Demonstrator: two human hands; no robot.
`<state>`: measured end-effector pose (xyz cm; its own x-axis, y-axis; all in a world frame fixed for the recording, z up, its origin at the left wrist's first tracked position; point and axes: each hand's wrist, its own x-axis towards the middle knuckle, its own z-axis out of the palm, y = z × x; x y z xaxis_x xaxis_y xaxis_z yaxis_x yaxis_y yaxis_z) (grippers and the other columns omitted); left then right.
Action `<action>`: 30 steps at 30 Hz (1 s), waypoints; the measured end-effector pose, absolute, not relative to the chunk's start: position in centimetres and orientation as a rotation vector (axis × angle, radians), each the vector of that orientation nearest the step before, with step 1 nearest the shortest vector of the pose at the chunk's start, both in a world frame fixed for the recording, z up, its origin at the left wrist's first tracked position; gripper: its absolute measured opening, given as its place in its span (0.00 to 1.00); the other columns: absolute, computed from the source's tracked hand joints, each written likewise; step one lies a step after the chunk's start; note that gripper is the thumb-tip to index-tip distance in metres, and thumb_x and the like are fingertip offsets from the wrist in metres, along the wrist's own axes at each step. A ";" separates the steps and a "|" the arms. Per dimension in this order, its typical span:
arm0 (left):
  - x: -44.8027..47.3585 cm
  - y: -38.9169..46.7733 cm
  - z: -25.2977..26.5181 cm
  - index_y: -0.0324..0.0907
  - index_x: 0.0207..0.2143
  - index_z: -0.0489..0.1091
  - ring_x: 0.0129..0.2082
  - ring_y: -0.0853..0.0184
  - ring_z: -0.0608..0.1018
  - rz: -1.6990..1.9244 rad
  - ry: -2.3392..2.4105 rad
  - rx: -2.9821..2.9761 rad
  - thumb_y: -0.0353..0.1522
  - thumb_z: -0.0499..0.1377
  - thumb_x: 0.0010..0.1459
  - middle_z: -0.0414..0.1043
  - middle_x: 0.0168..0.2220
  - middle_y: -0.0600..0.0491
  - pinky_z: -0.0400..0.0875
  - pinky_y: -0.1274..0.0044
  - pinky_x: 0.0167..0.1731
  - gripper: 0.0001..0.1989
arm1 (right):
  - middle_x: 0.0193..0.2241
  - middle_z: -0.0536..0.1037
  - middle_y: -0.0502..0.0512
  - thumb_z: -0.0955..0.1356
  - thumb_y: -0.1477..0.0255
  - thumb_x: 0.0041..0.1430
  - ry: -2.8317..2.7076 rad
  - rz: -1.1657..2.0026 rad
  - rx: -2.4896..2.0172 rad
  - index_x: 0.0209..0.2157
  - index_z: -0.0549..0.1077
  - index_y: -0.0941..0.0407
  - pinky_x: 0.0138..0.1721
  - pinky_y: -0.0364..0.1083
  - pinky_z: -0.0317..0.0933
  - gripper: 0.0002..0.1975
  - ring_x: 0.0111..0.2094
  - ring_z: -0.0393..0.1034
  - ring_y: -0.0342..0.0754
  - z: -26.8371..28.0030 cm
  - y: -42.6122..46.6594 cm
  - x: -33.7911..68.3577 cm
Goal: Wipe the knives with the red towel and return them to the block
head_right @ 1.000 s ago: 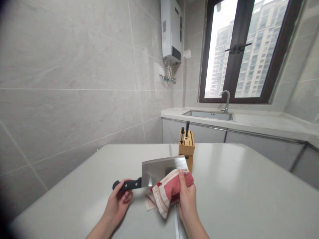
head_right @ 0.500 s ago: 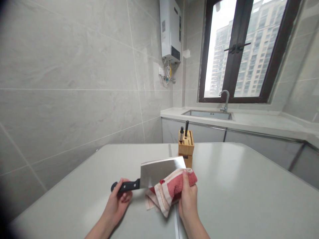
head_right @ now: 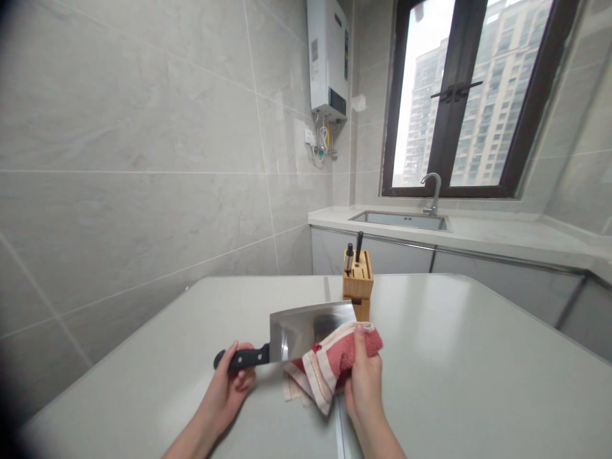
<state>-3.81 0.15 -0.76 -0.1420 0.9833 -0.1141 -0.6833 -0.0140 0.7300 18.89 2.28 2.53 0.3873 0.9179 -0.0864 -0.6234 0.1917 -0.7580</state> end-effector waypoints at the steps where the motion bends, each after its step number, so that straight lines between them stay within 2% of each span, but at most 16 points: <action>1: -3.8 0.1 -0.7 0.37 0.29 0.71 0.11 0.81 0.53 1.547 0.791 0.524 0.42 0.60 0.49 0.55 0.12 0.62 0.47 0.86 0.13 0.16 | 0.20 0.75 0.47 0.70 0.57 0.44 -0.432 1.133 -0.805 0.27 0.68 0.57 0.24 0.43 0.63 0.18 0.19 0.68 0.44 2.6 2.3 18.9; 5: -3.8 -0.1 -0.6 0.34 0.33 0.73 0.11 0.79 0.55 1.468 0.830 0.542 0.45 0.59 0.49 0.56 0.12 0.61 0.50 0.85 0.13 0.20 | 0.21 0.76 0.47 0.71 0.58 0.43 -0.400 1.169 -0.771 0.28 0.69 0.57 0.25 0.43 0.64 0.18 0.20 0.68 0.44 2.7 2.3 19.0; 8: -3.7 -0.4 -0.5 0.34 0.34 0.74 0.12 0.78 0.59 1.434 0.855 0.551 0.43 0.59 0.49 0.61 0.14 0.58 0.55 0.85 0.14 0.20 | 0.20 0.76 0.46 0.71 0.59 0.43 -0.367 1.213 -0.756 0.28 0.69 0.57 0.24 0.43 0.64 0.17 0.19 0.68 0.43 2.6 2.4 19.0; 11: -3.4 -0.6 -0.3 0.33 0.33 0.75 0.17 0.77 0.66 1.473 0.886 0.556 0.39 0.62 0.48 0.70 0.23 0.52 0.64 0.85 0.19 0.17 | 0.20 0.76 0.46 0.72 0.61 0.43 -0.341 1.248 -0.737 0.28 0.69 0.57 0.24 0.41 0.65 0.16 0.19 0.68 0.43 2.7 2.5 18.9; 14: -3.0 -0.9 -0.3 0.33 0.33 0.76 0.23 0.76 0.69 1.497 0.887 0.560 0.37 0.63 0.49 0.73 0.34 0.48 0.69 0.85 0.24 0.14 | 0.22 0.77 0.46 0.72 0.63 0.42 -0.333 1.278 -0.715 0.29 0.69 0.57 0.25 0.41 0.65 0.15 0.22 0.70 0.43 2.8 2.6 18.8; 21: -2.9 -0.8 -0.7 0.34 0.35 0.76 0.23 0.76 0.70 1.438 0.847 0.537 0.35 0.61 0.51 0.74 0.36 0.46 0.70 0.87 0.25 0.13 | 0.22 0.76 0.48 0.72 0.61 0.42 -0.368 1.260 -0.739 0.30 0.69 0.57 0.27 0.44 0.66 0.16 0.22 0.70 0.45 2.7 2.6 19.0; 30: -2.5 -0.5 -0.5 0.32 0.34 0.75 0.23 0.76 0.71 1.558 0.925 0.466 0.31 0.54 0.58 0.73 0.40 0.45 0.71 0.86 0.23 0.12 | 0.20 0.76 0.45 0.71 0.59 0.44 -0.350 1.211 -0.715 0.28 0.69 0.57 0.24 0.40 0.63 0.16 0.20 0.68 0.42 2.8 2.5 18.9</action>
